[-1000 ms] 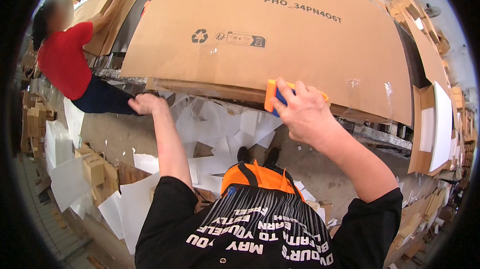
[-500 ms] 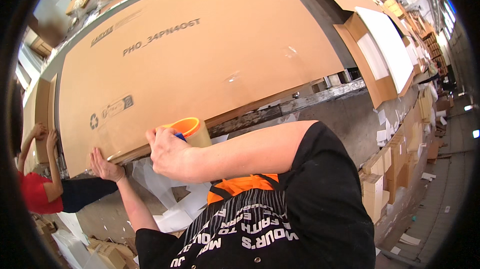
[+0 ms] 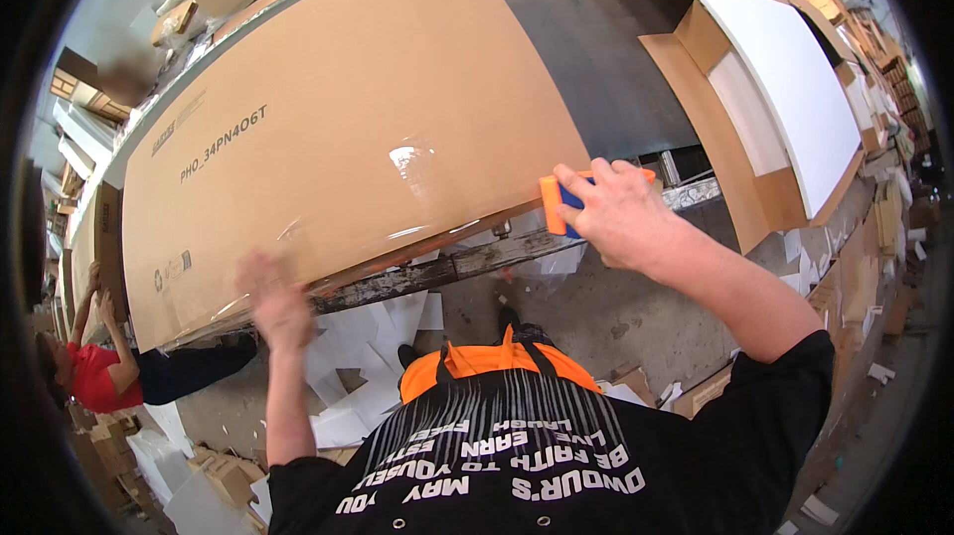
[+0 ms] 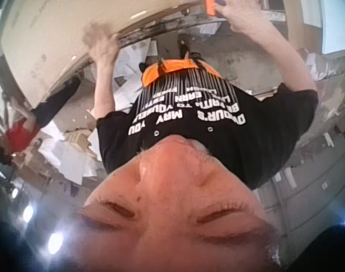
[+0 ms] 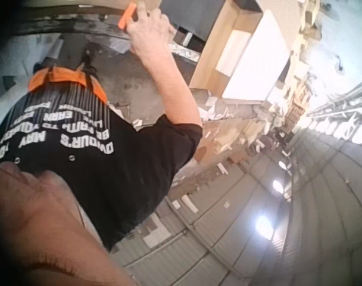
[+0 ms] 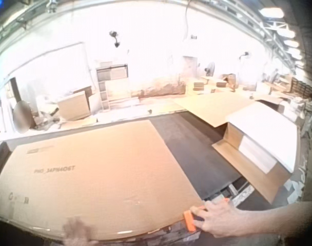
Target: The person packages furniture components by placing foam sheets between wooden panels, folding a large cardboard box around the items, and sealing the edges with a handheld tape dispenser.
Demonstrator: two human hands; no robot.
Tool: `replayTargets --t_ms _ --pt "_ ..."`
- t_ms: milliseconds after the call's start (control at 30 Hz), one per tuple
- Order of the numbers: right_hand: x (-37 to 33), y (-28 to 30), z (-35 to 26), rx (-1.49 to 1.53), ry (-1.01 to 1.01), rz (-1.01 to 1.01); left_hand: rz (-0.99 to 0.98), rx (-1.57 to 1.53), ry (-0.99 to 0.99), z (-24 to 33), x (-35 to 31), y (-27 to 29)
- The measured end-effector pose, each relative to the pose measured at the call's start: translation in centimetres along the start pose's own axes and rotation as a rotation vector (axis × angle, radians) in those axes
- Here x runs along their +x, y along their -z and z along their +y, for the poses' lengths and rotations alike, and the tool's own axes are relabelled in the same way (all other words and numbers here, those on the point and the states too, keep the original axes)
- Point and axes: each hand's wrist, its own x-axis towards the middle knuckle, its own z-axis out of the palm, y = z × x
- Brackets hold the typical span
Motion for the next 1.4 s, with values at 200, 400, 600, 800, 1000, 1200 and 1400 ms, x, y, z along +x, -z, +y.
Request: replayTargets --t_ms 200,400,600,800,1000,1200,1400 --pt "3.4 -3.5 -1.9 0.004 0.057 0.018 -0.348 -0.259 -0.422 20.8 11.1 -0.3" --pt "5.6 -5.6 -9.6 -0.576 -0.102 0.003 -0.137 -0.214 -0.471 24.7 12.5 -1.4" --pt "4.2 -5.0 -7.3 -0.425 0.159 -0.682 -0.141 -0.275 -0.336 19.7 9.6 -1.1" --pt "-6.6 -10.9 -5.8 -0.069 -0.097 -0.76 -0.184 -0.111 -0.019 -9.3 -0.4 3.2" --pt "-5.9 -3.2 -13.3 0.578 -0.284 -0.248 -0.05 0.134 0.395 -26.2 -10.6 4.9" --pt "0.0 -0.2 -17.5 1.476 -0.383 0.549 0.987 -1.011 1.361 -27.5 -14.9 -0.6" --pt "6.9 5.3 -22.7 1.624 -0.36 0.747 0.639 -1.14 1.375 -0.4 0.8 -1.0"
